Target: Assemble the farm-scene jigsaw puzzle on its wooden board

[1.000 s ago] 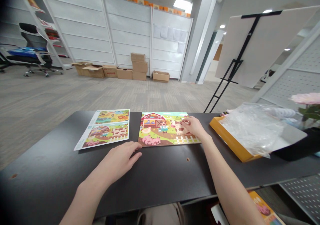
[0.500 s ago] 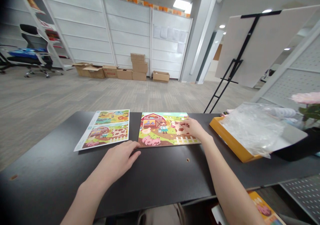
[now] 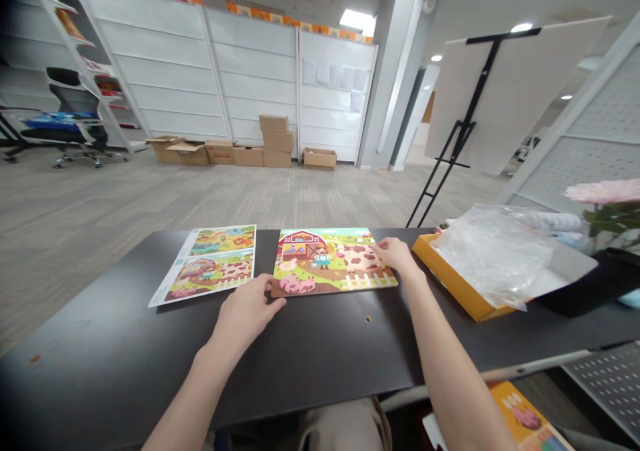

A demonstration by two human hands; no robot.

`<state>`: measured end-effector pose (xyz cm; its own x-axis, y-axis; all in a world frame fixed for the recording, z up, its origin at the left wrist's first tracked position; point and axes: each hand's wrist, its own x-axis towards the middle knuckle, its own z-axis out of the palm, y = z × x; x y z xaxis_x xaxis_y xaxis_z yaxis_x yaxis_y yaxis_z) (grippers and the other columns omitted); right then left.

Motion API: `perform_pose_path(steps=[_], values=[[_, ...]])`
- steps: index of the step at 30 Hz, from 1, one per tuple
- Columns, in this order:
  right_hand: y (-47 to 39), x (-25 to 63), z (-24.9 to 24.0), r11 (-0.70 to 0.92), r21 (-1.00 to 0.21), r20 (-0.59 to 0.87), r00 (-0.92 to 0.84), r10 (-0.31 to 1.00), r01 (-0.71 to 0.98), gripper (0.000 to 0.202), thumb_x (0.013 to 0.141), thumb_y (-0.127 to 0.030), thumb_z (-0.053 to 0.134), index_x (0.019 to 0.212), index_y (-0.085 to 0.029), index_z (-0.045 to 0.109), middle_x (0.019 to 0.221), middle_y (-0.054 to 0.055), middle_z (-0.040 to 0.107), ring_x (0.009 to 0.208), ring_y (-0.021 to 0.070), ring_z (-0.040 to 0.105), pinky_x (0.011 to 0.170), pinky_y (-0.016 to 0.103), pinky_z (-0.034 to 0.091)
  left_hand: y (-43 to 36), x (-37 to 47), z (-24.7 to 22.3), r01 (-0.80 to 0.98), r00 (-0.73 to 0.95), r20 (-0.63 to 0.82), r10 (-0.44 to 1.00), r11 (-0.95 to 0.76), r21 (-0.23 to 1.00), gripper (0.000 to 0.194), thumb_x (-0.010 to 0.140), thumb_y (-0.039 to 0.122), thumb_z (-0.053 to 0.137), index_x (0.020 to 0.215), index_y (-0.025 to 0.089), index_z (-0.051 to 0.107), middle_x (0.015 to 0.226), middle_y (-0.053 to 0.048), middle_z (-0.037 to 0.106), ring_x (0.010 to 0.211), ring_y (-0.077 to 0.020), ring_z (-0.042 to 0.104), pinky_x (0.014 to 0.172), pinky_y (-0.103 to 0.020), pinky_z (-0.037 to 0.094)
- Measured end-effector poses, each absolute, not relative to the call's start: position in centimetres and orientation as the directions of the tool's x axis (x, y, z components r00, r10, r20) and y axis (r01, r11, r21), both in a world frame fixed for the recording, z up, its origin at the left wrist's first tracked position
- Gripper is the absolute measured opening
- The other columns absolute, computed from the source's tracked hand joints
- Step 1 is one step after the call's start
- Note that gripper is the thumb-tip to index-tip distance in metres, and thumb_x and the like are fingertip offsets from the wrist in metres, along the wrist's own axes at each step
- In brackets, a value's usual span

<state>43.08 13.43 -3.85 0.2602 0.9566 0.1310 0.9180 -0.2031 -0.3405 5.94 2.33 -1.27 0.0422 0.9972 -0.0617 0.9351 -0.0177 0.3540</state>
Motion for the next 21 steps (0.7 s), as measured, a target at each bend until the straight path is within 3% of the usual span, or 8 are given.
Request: perform_pose_path(steps=[4, 10, 15, 21], values=[[13.3, 42.7, -3.8, -0.204, -0.369, 0.146, 0.273, 0.951, 0.907, 0.034, 0.080, -0.051, 0.072, 0.082, -0.017, 0.076, 0.089, 0.011, 0.079, 0.086, 0.0263, 0.073, 0.071, 0.029, 0.054, 2.4, 5.9, -1.1, 0.934, -0.009, -0.064, 0.998, 0.031, 0.355, 0.031, 0.085, 0.038, 0.066, 0.113, 0.025, 0.065, 0.110, -0.007, 0.074, 0.104, -0.0275, 0.069, 0.080, -0.034, 0.050], [13.2, 42.7, -3.5, -0.224, -0.381, 0.093, 0.278, 0.956, 0.897, 0.028, 0.080, -0.045, 0.071, 0.081, -0.017, 0.076, 0.083, 0.009, 0.078, 0.079, 0.0241, 0.074, 0.069, 0.027, 0.053, 2.7, 5.1, -1.4, 0.921, -0.033, -0.055, 0.998, 0.051, 0.385, 0.025, 0.084, 0.036, 0.064, 0.107, 0.029, 0.069, 0.108, -0.002, 0.077, 0.102, -0.0257, 0.070, 0.078, -0.034, 0.049], [13.0, 42.5, -3.5, -0.268, -0.491, -0.014, 0.301, 0.954, 0.829, 0.029, 0.083, -0.045, 0.069, 0.079, -0.017, 0.074, 0.074, 0.007, 0.077, 0.059, 0.0183, 0.072, 0.061, 0.025, 0.055, 2.6, 4.2, -1.0, 0.920, -0.045, -0.076, 0.996, 0.071, 0.385, 0.023, 0.082, 0.034, 0.065, 0.104, 0.029, 0.070, 0.107, 0.000, 0.078, 0.102, -0.0239, 0.070, 0.077, -0.032, 0.047], [12.9, 42.7, -3.4, -0.300, -0.571, -0.082, 0.310, 0.947, 0.764, 0.032, 0.080, -0.046, 0.072, 0.067, -0.017, 0.070, 0.068, 0.008, 0.076, 0.054, 0.0185, 0.070, 0.052, 0.024, 0.056, 2.2, 3.6, -0.8, 0.917, -0.034, -0.098, 0.995, 0.070, 0.392, 0.029, 0.077, 0.038, 0.071, 0.105, 0.031, 0.070, 0.106, 0.002, 0.077, 0.098, -0.0233, 0.071, 0.074, -0.031, 0.047]])
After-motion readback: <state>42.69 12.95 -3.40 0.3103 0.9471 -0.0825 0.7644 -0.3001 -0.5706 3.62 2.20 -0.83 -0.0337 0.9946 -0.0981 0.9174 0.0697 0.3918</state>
